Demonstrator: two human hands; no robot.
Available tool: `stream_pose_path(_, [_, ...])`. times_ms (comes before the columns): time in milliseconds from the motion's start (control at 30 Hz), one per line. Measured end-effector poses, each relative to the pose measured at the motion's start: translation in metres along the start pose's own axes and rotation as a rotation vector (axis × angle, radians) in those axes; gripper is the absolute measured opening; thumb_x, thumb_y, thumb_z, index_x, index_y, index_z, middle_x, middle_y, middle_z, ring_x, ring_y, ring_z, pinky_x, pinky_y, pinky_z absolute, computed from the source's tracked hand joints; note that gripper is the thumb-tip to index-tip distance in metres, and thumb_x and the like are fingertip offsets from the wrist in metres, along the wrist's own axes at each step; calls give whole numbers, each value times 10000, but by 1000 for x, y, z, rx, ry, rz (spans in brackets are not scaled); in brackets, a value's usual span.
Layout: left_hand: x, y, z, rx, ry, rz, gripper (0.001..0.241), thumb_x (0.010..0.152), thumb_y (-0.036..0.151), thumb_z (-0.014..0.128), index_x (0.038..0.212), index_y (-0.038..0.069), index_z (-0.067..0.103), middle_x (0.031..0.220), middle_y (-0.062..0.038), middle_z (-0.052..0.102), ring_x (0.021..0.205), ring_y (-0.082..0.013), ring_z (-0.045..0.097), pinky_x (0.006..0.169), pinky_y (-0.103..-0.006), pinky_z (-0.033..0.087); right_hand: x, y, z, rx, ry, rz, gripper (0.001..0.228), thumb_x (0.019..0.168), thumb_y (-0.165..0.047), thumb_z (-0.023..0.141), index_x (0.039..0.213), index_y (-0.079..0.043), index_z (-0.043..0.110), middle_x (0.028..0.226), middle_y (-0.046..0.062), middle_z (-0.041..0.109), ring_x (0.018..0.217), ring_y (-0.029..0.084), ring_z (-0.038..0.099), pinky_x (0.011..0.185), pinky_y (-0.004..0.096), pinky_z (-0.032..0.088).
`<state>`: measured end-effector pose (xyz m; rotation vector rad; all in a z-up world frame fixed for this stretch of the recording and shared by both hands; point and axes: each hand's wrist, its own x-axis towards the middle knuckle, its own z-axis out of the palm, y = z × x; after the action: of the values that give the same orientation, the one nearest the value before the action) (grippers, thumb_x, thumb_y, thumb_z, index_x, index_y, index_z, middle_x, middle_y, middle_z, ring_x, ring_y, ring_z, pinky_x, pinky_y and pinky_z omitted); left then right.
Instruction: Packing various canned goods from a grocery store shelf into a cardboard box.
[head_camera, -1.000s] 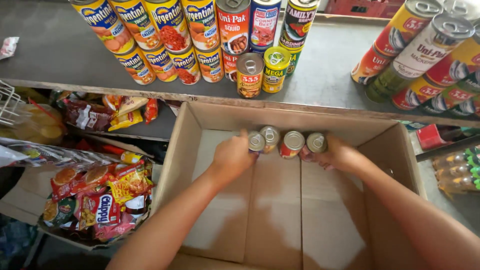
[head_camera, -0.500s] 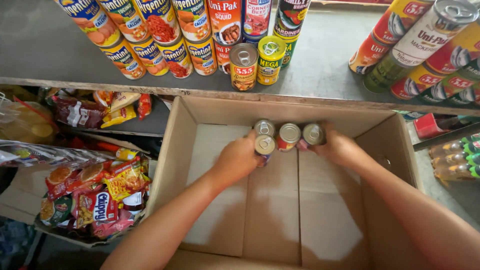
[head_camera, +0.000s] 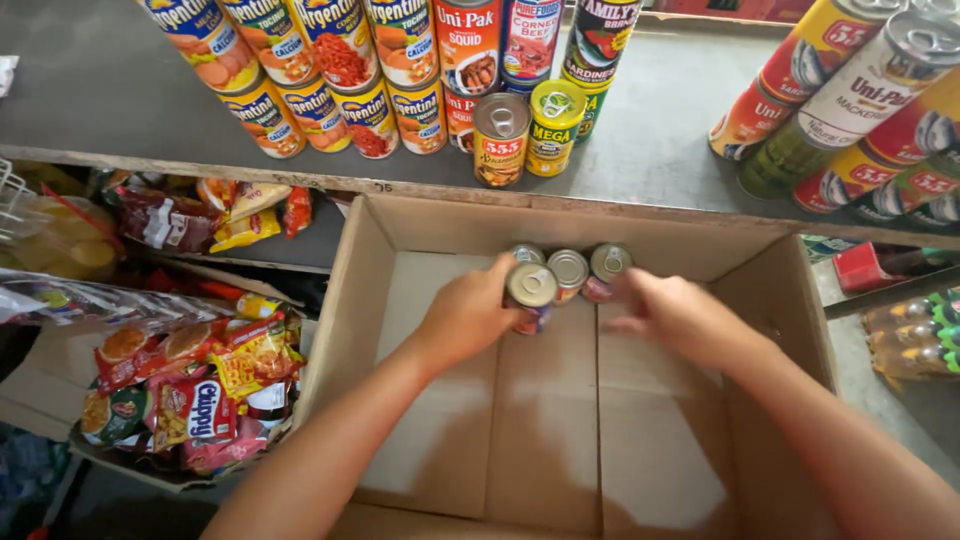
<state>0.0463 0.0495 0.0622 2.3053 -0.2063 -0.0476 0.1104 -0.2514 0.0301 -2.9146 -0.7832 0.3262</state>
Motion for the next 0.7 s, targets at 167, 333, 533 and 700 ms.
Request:
stream_pose_path(167, [-10, 18, 29, 51, -76, 82, 491, 796, 330, 834, 1110, 85, 548, 904, -206, 737, 894, -439, 700, 714, -561, 517, -9, -51, -25, 419, -157, -78, 802, 726, -400, 825, 1402, -145, 475, 724, 165, 699, 668, 362, 691, 611, 466, 550])
stream_pose_path(333, [-10, 2, 58, 16, -154, 94, 552, 814, 285, 810, 1234, 90, 509, 919, -235, 720, 915, -432, 702, 731, -530, 545, -4, -48, 0, 342, -305, -92, 1030, 696, -454, 861, 1492, -105, 310, 782, 194, 725, 704, 373, 713, 653, 475, 577])
stream_pose_path(533, [-7, -2, 22, 71, -227, 204, 553, 864, 64, 675, 1383, 112, 489, 1005, -232, 729, 914, -426, 708, 756, -541, 538, -4, -10, 14, 54, -457, 31, 561, 730, -521, 868, 1001, -52, 722, 893, 192, 746, 805, 341, 724, 732, 444, 575])
stream_pose_path(700, [5, -24, 1, 283, -74, 158, 469, 869, 165, 714, 1260, 48, 483, 996, -221, 719, 937, -443, 689, 775, -560, 528, 11, 53, 13, 222, -325, 412, 332, 754, -312, 812, 917, -26, 775, 787, 197, 769, 724, 309, 747, 679, 454, 605])
